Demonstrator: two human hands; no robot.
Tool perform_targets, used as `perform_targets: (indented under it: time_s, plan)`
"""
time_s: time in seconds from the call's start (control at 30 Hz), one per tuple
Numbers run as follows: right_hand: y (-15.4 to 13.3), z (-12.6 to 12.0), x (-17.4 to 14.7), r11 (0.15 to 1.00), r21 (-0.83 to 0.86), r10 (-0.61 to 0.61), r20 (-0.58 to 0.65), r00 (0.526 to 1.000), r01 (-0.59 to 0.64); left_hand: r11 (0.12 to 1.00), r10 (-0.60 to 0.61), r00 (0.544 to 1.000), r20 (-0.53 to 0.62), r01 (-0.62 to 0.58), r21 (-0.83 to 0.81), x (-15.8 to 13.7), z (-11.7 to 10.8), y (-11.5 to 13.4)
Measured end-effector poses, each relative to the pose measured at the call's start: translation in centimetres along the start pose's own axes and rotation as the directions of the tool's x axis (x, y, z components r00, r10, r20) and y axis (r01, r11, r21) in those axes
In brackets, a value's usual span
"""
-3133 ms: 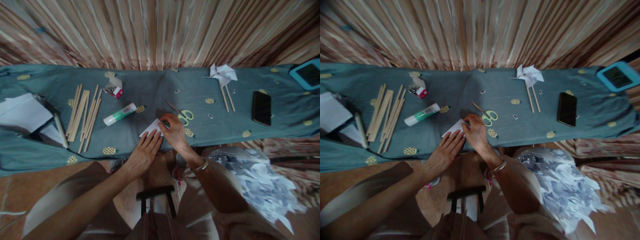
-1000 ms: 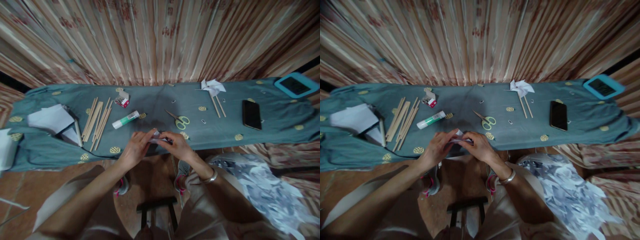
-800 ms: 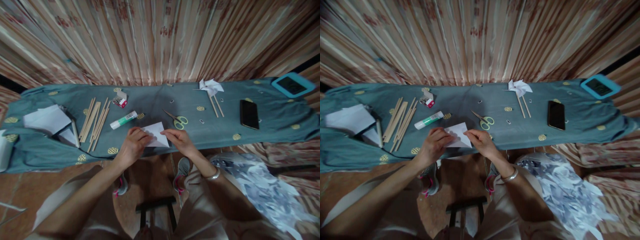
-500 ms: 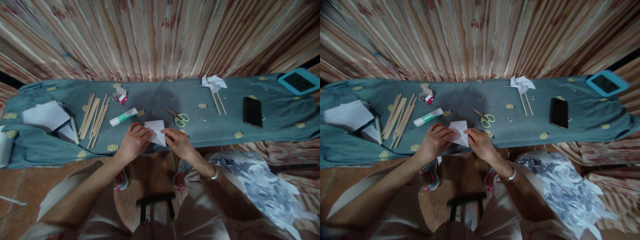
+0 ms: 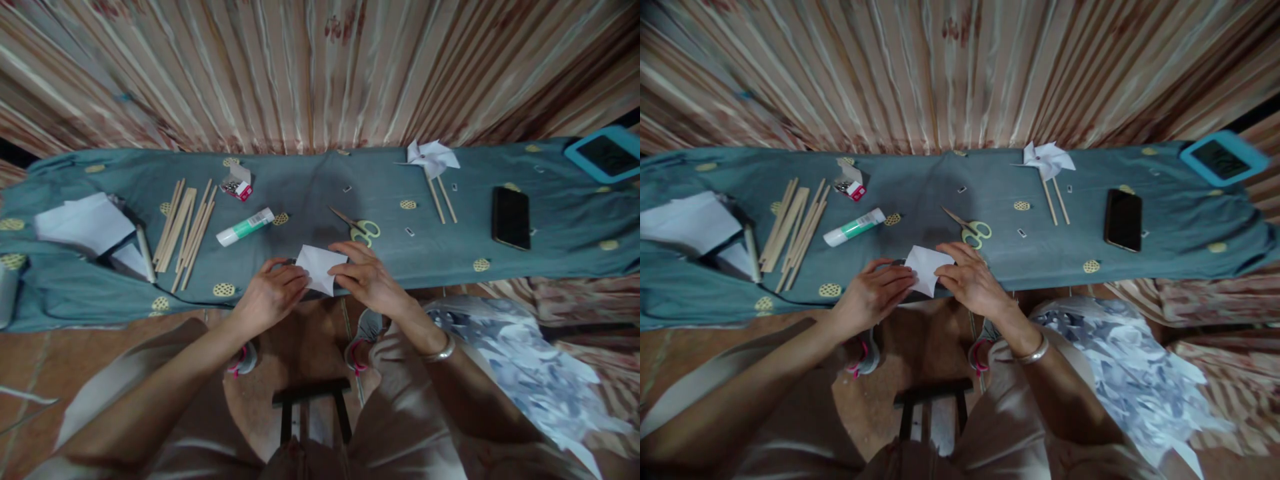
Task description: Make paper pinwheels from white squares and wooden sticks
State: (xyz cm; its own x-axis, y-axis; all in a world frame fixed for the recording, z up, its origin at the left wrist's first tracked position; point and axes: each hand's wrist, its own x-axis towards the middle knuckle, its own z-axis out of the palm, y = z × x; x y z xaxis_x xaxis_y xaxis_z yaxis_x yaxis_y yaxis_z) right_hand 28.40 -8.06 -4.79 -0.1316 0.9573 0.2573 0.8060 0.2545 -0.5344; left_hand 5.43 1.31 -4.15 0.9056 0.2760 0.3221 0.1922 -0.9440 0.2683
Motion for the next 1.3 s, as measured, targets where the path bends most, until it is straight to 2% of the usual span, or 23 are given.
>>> perform_targets:
  time_s: [0.17, 0.33, 0.5, 0.6, 0.63, 0.7, 0.77, 0.83, 0.87, 1.03, 1.3]
  plan:
    - [0.6, 0.5, 0.3, 0.981, 0.17, 0.083, 0.074, 0.994, -0.095, 0.98, -0.178, 0.983, 0.056, 0.182, -0.08, -0.5, 0.1, -0.1]
    - [0.4, 1.1, 0.8, 0.945, 0.252, 0.204, 0.041, 0.978, -0.208, 0.944, -0.284, 0.955, 0.087, 0.294, -0.15, -0.7, 0.5, -0.4]
    - [0.1, 1.5, 1.1, 0.873, 0.306, 0.387, 0.044, 0.921, -0.381, 0.901, -0.382, 0.919, 0.094, 0.393, -0.181, -0.5, 0.7, -0.5]
    - [0.0, 1.6, 1.2, 0.826, 0.367, 0.437, 0.062, 0.897, -0.428, 0.879, -0.433, 0.898, 0.085, 0.441, -0.18, -0.4, 0.7, -0.5]
    - [0.0, 1.7, 1.2, 0.819, 0.373, 0.445, 0.066, 0.893, -0.436, 0.887, -0.428, 0.901, 0.068, 0.433, -0.159, -0.4, 0.7, -0.5]
    - [-0.1, 1.7, 1.4, 0.818, 0.37, 0.447, 0.072, 0.892, -0.44, 0.938, -0.34, 0.94, 0.013, 0.34, -0.072, -0.2, 0.5, -0.2]
    - [0.0, 1.6, 1.5, 0.827, 0.366, 0.432, 0.074, 0.899, -0.427, 0.987, -0.157, 0.988, -0.015, 0.157, 0.043, -0.1, 0.5, 0.5]
    - [0.0, 1.7, 1.6, 0.839, 0.358, 0.414, 0.068, 0.908, -0.409, 0.994, 0.008, 0.999, 0.041, -0.012, 0.106, -0.1, 0.8, 1.5]
    - [0.0, 1.7, 1.6, 0.846, 0.35, 0.409, 0.06, 0.91, -0.403, 0.99, 0.049, 0.997, 0.058, -0.056, 0.13, -0.2, 1.1, 1.9]
    - [0.1, 1.9, 1.8, 0.87, 0.293, 0.408, 0.024, 0.913, -0.397, 0.975, 0.001, 0.992, 0.124, -0.029, 0.221, -0.8, 3.1, 3.0]
    - [0.0, 1.1, 1.7, 0.847, 0.303, 0.447, 0.036, 0.894, -0.436, 0.987, -0.049, 0.983, 0.176, 0.02, 0.161, -1.5, 3.9, 2.5]
